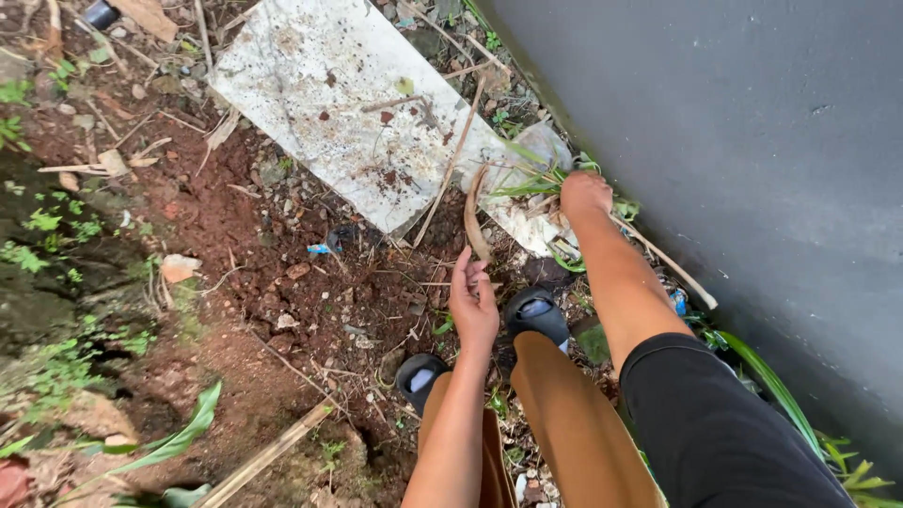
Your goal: Picking up plant debris and leaves from a narrow garden path
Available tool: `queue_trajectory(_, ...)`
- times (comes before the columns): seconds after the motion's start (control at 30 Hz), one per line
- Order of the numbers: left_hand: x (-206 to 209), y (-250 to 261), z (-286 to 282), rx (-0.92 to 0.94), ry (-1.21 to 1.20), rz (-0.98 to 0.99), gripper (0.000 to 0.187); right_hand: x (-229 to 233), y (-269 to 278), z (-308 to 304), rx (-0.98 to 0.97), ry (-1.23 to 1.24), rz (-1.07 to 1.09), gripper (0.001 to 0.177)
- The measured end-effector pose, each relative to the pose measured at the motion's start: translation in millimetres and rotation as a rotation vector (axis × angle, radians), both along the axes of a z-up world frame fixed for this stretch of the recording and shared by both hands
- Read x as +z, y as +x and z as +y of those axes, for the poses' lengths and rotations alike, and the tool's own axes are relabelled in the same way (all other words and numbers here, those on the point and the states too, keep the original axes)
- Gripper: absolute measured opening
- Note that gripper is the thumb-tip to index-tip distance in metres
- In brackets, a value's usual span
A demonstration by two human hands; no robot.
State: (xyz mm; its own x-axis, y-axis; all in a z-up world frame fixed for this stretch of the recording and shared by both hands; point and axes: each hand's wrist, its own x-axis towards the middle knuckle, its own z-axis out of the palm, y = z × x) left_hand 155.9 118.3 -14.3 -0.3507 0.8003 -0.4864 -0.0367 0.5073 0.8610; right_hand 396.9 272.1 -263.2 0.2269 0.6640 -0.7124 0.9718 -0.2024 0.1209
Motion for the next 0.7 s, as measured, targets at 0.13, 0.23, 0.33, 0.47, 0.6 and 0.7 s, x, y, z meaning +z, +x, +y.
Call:
queue_trajectory(0.13,23,-6,1,0.030,-0.030,0.000,0.053,128,-63,-44,-0.206,-0.267,0.033,0.064)
queue_trajectory(0.23,49,-11,-2,0.116,-0.067,-0.009,0.057,175,-79,-89,0.138,-0.034,0.338,0.029)
queue_trajectory(0.33,95,-20,-17,0.156,-0.085,0.004,0.060,136,-44,-146,-0.109,-0.257,0.228,0.042)
queue_trajectory(0.47,161,-35,-46,0.237,-0.104,0.073,0.056,285,-21,-116,-0.289,-0.266,0.250,0.046)
queue_trajectory(0.6,247,-56,-71,0.342,-0.089,0.030,0.051,345,9,-111,-0.249,-0.213,0.128,0.034)
queue_trajectory(0.7,321,-74,-84,0.366,-0.135,0.049,0.053,430,-19,-86,-0.267,-0.014,0.307,0.032)
